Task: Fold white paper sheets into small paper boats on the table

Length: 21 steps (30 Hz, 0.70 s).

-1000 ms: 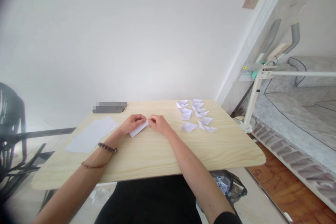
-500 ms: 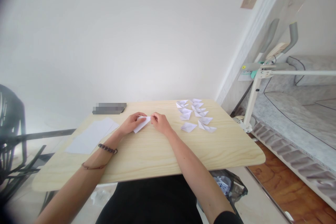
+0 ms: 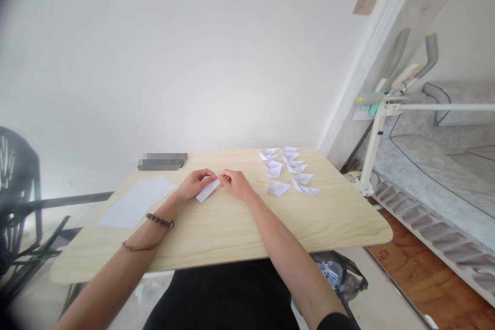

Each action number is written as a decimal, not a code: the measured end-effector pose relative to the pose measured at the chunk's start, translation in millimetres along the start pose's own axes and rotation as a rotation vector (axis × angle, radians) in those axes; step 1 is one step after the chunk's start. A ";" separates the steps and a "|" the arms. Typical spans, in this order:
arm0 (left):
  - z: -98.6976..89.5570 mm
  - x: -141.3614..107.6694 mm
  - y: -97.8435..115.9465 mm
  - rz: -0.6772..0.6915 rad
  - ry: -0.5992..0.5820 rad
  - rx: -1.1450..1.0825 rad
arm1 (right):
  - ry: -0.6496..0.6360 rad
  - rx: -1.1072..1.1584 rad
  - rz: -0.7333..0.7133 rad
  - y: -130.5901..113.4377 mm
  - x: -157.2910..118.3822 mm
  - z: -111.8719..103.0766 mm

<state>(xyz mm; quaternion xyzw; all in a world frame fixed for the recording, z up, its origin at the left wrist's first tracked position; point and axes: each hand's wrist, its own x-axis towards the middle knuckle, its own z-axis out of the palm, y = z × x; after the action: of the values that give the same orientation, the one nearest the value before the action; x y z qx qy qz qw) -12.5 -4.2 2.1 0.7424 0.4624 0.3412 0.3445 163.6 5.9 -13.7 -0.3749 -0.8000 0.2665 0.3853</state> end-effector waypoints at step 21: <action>-0.1 -0.1 4.1 0.038 0.029 -0.028 | -0.060 0.068 0.048 -0.6 -0.9 -1.9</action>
<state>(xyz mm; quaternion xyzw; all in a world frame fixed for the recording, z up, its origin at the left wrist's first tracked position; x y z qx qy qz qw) -10.8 -5.6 5.5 0.7412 0.4484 0.3649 0.3413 165.3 5.1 -12.6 -0.3724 -0.7926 0.3139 0.3670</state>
